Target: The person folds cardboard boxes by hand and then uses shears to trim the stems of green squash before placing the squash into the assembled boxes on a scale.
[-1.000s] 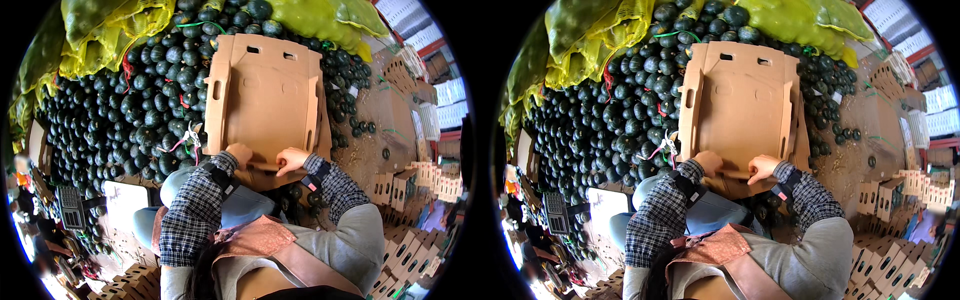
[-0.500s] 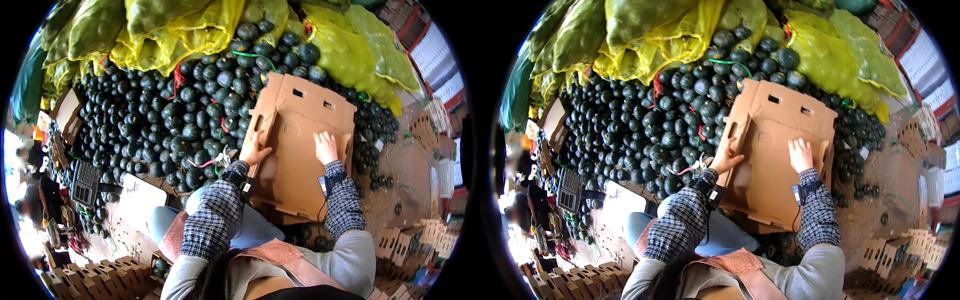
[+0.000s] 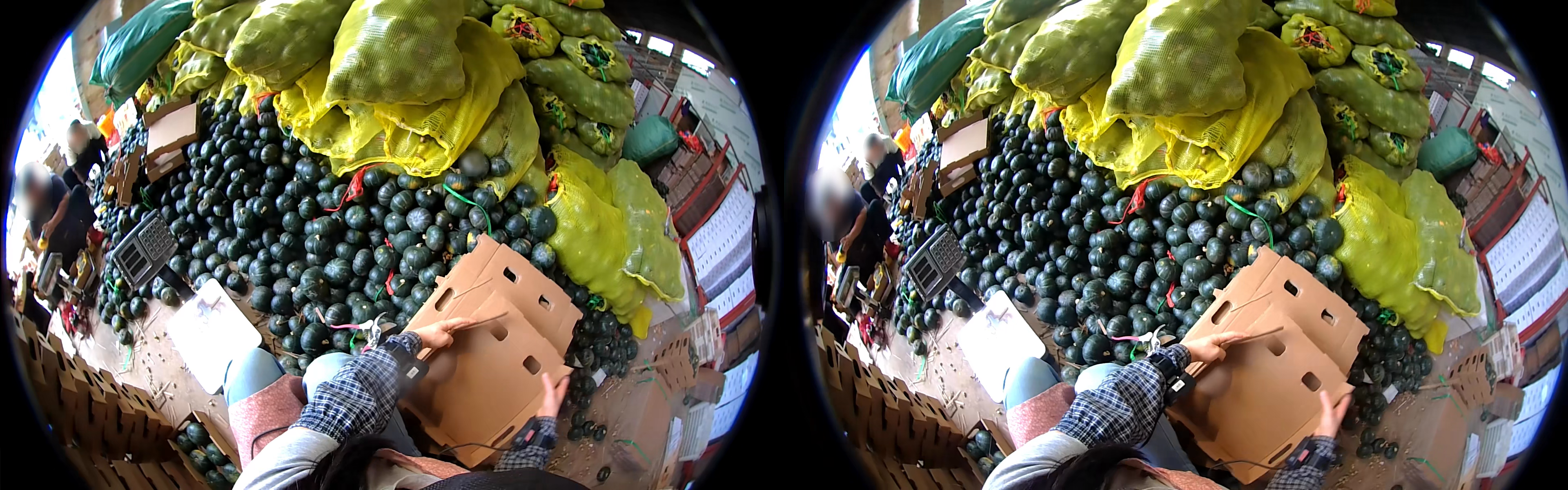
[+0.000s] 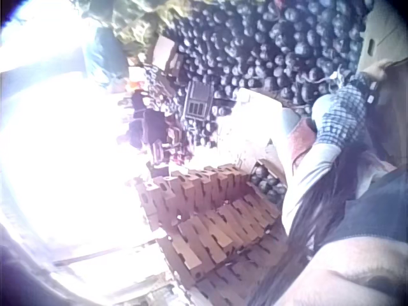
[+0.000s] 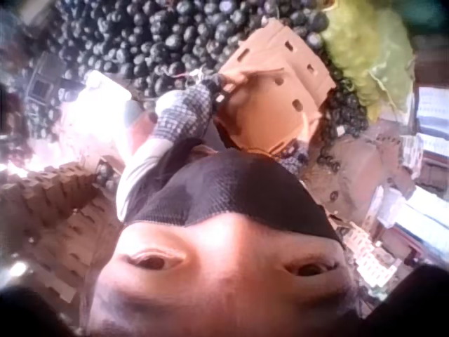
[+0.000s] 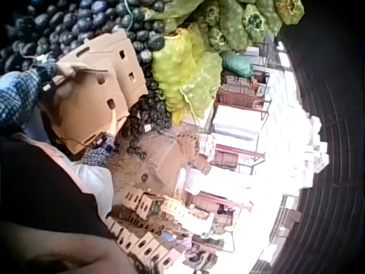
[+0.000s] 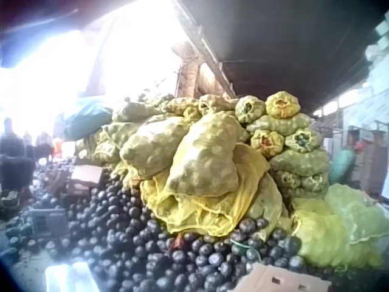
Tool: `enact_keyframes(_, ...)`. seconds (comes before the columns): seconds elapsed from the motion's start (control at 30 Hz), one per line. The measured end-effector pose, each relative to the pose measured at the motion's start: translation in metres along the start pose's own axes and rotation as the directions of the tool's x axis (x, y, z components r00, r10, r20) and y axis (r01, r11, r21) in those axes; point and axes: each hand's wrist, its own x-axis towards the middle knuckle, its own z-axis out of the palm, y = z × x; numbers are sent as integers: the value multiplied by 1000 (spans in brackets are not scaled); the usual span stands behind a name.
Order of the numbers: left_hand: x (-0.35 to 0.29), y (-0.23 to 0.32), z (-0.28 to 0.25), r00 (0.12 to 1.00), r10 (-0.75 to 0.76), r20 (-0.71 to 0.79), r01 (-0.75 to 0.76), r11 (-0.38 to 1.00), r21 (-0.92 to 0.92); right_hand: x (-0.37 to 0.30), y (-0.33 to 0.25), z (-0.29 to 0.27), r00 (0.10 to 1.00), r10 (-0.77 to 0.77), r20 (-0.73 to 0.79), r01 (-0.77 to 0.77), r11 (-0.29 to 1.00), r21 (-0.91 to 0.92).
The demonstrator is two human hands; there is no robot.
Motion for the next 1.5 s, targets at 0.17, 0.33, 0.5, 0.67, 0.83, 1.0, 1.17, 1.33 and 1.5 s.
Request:
enact_keyframes(0.17, 0, -5, 0, 995, -95, 36, 100, 982, -158, -23, 2, -7, 961, -32, 276, -79, 920, 384)
enact_keyframes(0.33, 7, 1, 6, 987, -100, -125, 119, 980, 157, -3, 31, -27, 972, 197, 129, -212, 971, 113)
enact_keyframes(0.5, 3, -14, 2, 968, 138, -209, -129, 990, 58, 1, 35, -15, 974, 118, 195, -129, 991, 45)
enact_keyframes(0.67, 12, 31, 25, 885, 41, -464, -106, 988, -115, 32, 44, -36, 977, -68, 204, 37, 988, 150)
enact_keyframes(0.83, 6, 3, 0, 833, -61, -550, -207, 888, -412, 35, 27, 17, 972, -234, 36, 191, 866, 462)
enact_keyframes(1.0, 7, -8, -15, 848, -131, -514, -154, 866, -475, 52, 54, 17, 865, -389, 318, 117, 771, 626)
enact_keyframes(1.17, 11, 5, -67, 957, -248, 152, 230, 965, 130, 77, 61, 23, 532, -484, 695, 124, 856, 502)
enact_keyframes(1.33, 32, 40, -41, 876, -429, 220, 59, 548, 834, 65, 16, 29, 597, 0, 802, 153, 982, -114)
enact_keyframes(1.5, 39, 30, -5, 958, -280, 62, 56, 394, 918, 39, -53, 68, 549, 341, 763, 739, 228, -634)
